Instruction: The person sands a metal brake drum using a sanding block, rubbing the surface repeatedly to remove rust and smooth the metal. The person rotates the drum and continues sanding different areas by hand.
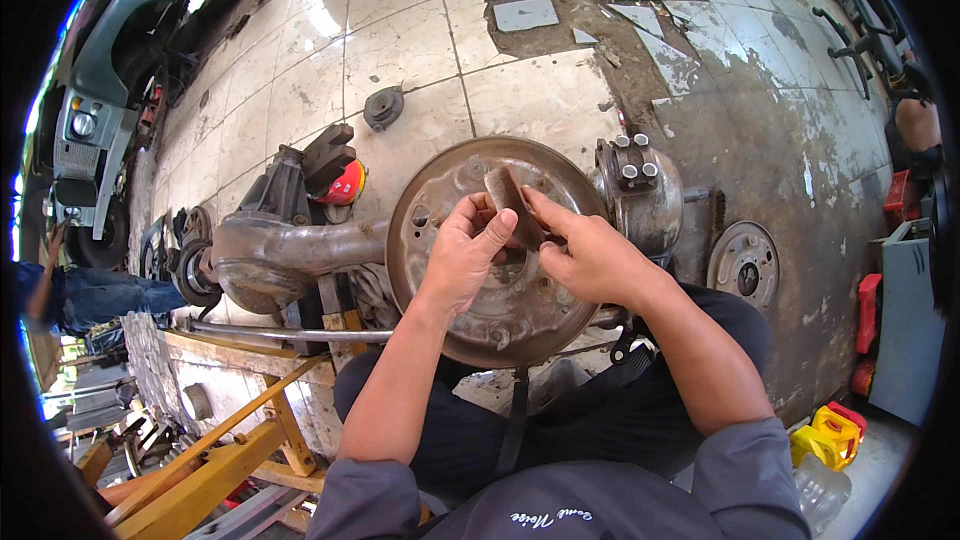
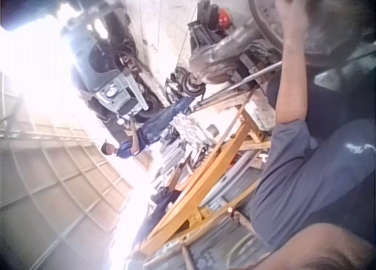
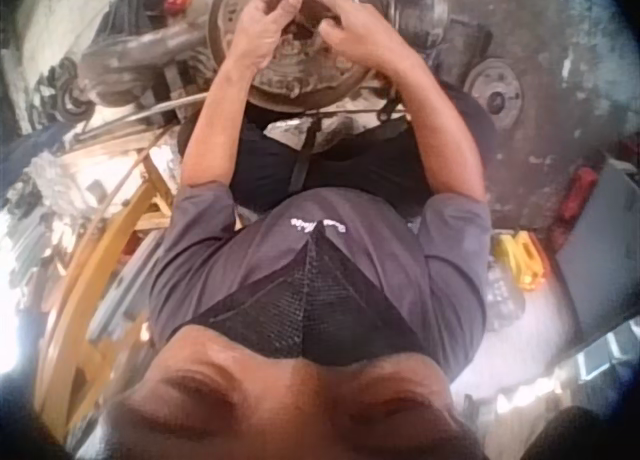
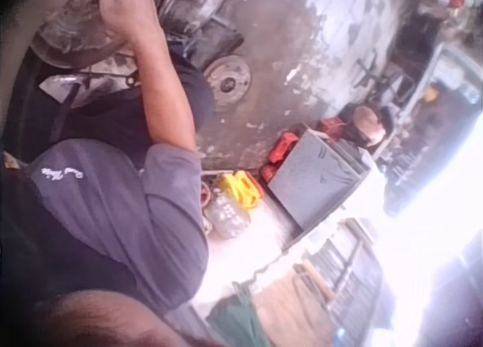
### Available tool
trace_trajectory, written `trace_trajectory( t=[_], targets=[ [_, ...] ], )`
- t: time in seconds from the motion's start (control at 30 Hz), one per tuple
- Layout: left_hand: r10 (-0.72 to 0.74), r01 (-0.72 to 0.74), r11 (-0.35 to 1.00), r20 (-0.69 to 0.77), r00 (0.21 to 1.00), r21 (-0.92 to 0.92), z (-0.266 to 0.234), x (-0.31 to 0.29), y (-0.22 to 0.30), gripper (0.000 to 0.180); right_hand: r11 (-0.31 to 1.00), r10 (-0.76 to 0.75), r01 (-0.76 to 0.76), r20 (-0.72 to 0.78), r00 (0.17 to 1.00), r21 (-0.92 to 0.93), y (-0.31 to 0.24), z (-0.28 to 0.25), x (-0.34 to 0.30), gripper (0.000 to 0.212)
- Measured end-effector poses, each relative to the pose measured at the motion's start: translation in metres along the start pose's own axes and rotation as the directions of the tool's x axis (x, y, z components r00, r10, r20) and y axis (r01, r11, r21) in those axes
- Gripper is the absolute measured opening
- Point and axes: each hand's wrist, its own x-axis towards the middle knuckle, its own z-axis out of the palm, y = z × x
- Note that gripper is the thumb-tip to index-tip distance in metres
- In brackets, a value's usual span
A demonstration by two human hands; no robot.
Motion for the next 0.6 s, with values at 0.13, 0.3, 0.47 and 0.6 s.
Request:
trace_trajectory(
  t=[0.13,0.3,0.47,0.6],
  targets=[
    [0.011,-0.01,0.999,0.013,1.0,-0.049,0.002,0.006,-0.002,0.038,0.996,-0.084,0.088,-0.119,0.989,0.031,0.006,0.005,-0.001,0.067],
    [-0.03,0.029,0.999,0.018,0.999,0.029,0.005,0.009,-0.001,0.027,0.918,-0.197,0.06,-0.319,0.927,-0.393,0.013,-0.001,0.003,0.063],
    [-0.034,0.036,0.998,-0.027,0.999,0.045,0.018,0.01,-0.002,0.025,0.639,-0.397,0.115,-0.198,0.896,-0.761,0.011,0.004,-0.002,0.065],
    [-0.054,0.058,0.996,-0.059,0.997,0.064,0.017,0.013,0.009,0.028,0.548,-0.347,0.109,-0.107,0.932,-0.829,0.006,0.008,-0.012,0.06]
  ],
)
